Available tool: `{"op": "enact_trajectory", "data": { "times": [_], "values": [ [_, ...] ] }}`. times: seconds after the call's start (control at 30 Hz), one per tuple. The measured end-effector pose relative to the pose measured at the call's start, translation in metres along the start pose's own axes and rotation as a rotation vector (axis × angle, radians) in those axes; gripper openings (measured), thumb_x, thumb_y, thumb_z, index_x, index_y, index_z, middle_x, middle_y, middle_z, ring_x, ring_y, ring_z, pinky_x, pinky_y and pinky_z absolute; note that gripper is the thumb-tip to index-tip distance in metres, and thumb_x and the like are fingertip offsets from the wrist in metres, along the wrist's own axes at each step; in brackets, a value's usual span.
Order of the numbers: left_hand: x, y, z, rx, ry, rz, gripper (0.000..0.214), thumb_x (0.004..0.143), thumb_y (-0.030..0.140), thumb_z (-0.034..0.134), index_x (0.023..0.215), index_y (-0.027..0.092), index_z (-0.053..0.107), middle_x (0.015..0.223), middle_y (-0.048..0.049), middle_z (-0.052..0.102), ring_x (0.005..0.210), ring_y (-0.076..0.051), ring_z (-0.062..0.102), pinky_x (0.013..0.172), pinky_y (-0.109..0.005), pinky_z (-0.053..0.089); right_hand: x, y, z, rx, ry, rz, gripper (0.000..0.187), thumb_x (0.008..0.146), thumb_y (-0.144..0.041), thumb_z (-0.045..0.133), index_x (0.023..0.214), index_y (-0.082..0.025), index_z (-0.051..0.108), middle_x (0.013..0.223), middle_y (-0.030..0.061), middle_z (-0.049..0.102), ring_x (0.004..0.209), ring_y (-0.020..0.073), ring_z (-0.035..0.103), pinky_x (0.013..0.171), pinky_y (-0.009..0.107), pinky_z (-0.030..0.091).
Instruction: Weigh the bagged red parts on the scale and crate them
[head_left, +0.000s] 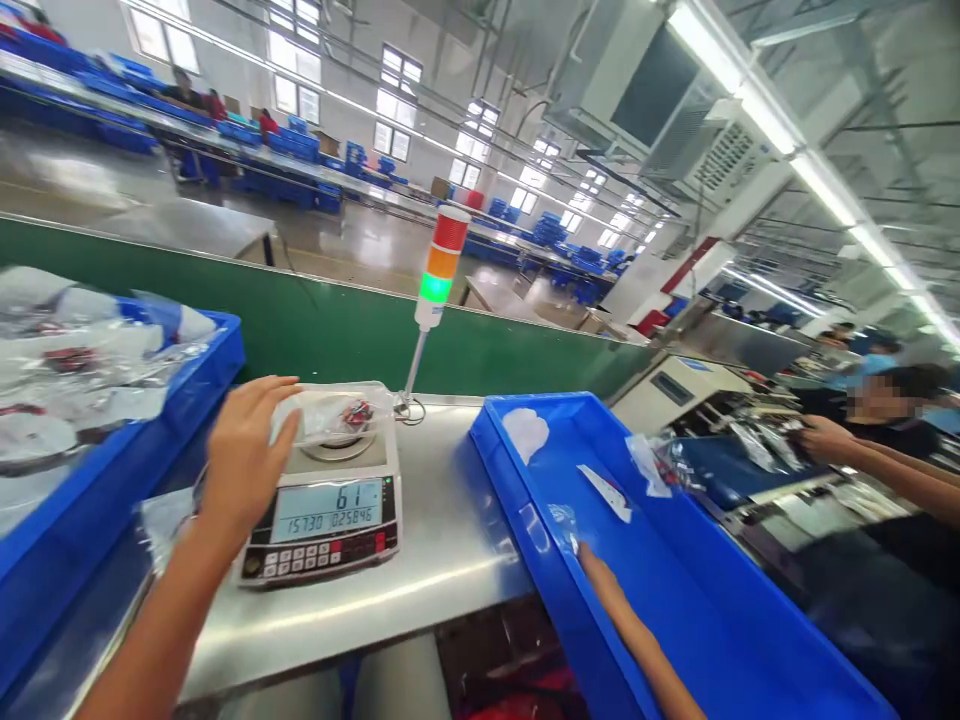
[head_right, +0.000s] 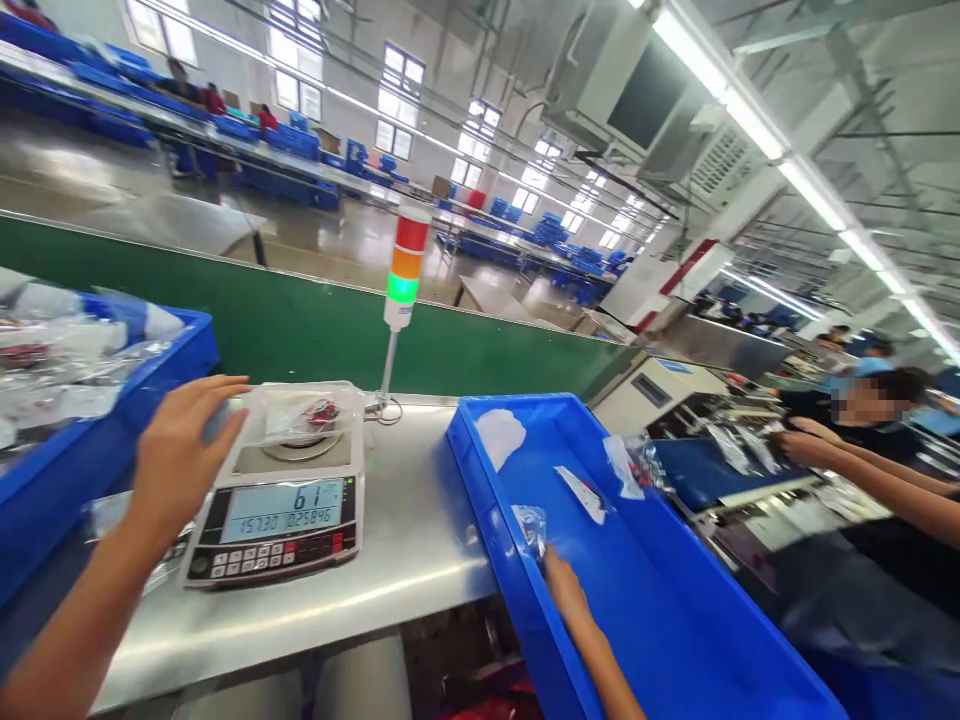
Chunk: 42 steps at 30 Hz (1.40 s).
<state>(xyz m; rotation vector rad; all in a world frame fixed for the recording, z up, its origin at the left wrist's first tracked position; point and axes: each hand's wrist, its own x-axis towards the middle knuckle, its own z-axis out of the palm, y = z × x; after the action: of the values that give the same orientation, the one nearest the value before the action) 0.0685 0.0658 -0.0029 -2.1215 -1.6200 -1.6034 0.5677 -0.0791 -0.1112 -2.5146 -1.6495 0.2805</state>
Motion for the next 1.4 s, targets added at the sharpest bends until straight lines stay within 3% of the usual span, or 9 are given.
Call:
{"op": "enact_trajectory", "data": {
  "times": [0.13, 0.3, 0.53, 0.63, 0.8, 0.93, 1.03, 1.17, 1.4],
  "values": [
    [0.017, 0.005, 0.024, -0.009, -0.3, 0.013, 0.027, 0.097, 0.034, 0.048, 0.105, 0.02, 0.069, 0.119, -0.0099, 0.072, 0.122, -0.029, 0.061, 0.11, -0.048, 0.049, 0.014, 0.027, -0.011, 0.03, 0.038, -0.054, 0.027, 0.073, -0.044, 0.05, 0.072, -0.026, 0.071, 0.082, 0.012, 0.079, 0.086, 0.0368, 0.075, 0.077, 0.045, 0.058],
    [0.028, -0.004, 0.063, 0.006, -0.46, -0.187, 0.025, 0.092, 0.032, 0.058, 0.11, 0.018, 0.07, 0.12, -0.0121, 0.074, 0.118, -0.031, 0.065, 0.104, -0.045, 0.053, 0.007, 0.038, -0.061, -0.033, 0.526, -0.13, 0.043, 0.083, -0.056, 0.041, 0.08, -0.025, 0.069, 0.09, 0.0193, 0.073, 0.082, 0.0392, 0.062, 0.079, 0.055, 0.053],
    [0.035, -0.003, 0.096, -0.03, -0.296, -0.338, 0.018, 0.078, 0.016, 0.065, 0.096, 0.02, 0.069, 0.087, -0.005, 0.076, 0.086, -0.026, 0.073, 0.083, -0.036, 0.058, -0.01, -0.124, -0.094, 0.311, 0.812, -0.397, 0.039, 0.098, -0.055, 0.049, 0.094, -0.023, 0.071, 0.087, 0.0104, 0.066, 0.085, 0.0304, 0.055, 0.081, 0.046, 0.048],
    [0.041, 0.007, 0.061, -0.077, -0.063, -0.365, 0.022, 0.086, 0.021, 0.06, 0.107, 0.02, 0.066, 0.099, -0.0054, 0.076, 0.095, -0.023, 0.073, 0.09, -0.037, 0.058, 0.009, -0.206, -0.08, 0.444, 0.747, -0.592, 0.028, 0.101, -0.04, 0.05, 0.104, -0.024, 0.073, 0.096, 0.0091, 0.068, 0.092, 0.0284, 0.055, 0.083, 0.044, 0.049],
    [0.056, 0.006, -0.061, -0.099, 0.579, -0.172, 0.026, 0.087, 0.041, 0.068, 0.102, 0.02, 0.069, 0.1, -0.0032, 0.074, 0.096, -0.022, 0.072, 0.091, -0.044, 0.059, 0.044, -0.315, -0.053, 0.379, 0.587, -0.803, 0.037, 0.098, -0.01, 0.042, 0.11, -0.022, 0.074, 0.111, 0.012, 0.069, 0.104, 0.0287, 0.053, 0.088, 0.044, 0.051],
    [0.053, -0.028, -0.146, 0.373, 0.473, -0.172, 0.042, 0.104, 0.046, 0.049, 0.122, 0.01, 0.064, 0.118, -0.0069, 0.07, 0.128, -0.029, 0.06, 0.086, -0.056, 0.042, 0.05, -0.356, -0.038, 0.22, 0.447, -0.962, 0.049, 0.094, 0.0, 0.036, 0.116, -0.022, 0.074, 0.121, 0.0121, 0.069, 0.105, 0.0283, 0.054, 0.091, 0.043, 0.052],
    [0.041, -0.063, -0.168, 0.488, 0.35, -0.208, 0.048, 0.1, 0.053, 0.046, 0.113, 0.013, 0.067, 0.118, -0.0095, 0.069, 0.14, -0.039, 0.049, 0.087, -0.061, 0.041, 0.053, -0.34, -0.038, 0.243, 0.419, -1.053, 0.054, 0.094, -0.001, 0.035, 0.126, -0.024, 0.071, 0.132, 0.0093, 0.068, 0.108, 0.0274, 0.055, 0.096, 0.045, 0.052],
    [0.029, -0.077, -0.14, 0.402, 0.296, -0.229, 0.035, 0.094, 0.053, 0.048, 0.099, 0.026, 0.07, 0.117, -0.0055, 0.072, 0.136, -0.038, 0.053, 0.114, -0.066, 0.04, 0.073, -0.265, -0.062, 0.416, 0.483, -0.889, 0.041, 0.097, -0.017, 0.042, 0.125, -0.023, 0.072, 0.129, 0.0101, 0.07, 0.112, 0.0276, 0.059, 0.097, 0.048, 0.054],
    [-0.005, 0.012, -0.021, 0.037, 0.03, -0.097, 0.031, 0.102, 0.039, 0.045, 0.106, 0.022, 0.07, 0.12, -0.0072, 0.073, 0.116, -0.026, 0.067, 0.11, -0.047, 0.052, 0.075, -0.169, -0.04, 0.679, 0.249, -0.4, 0.053, 0.094, -0.058, 0.05, 0.123, -0.019, 0.071, 0.115, 0.0136, 0.076, 0.09, 0.0263, 0.072, 0.081, 0.045, 0.061]
  ]
}}
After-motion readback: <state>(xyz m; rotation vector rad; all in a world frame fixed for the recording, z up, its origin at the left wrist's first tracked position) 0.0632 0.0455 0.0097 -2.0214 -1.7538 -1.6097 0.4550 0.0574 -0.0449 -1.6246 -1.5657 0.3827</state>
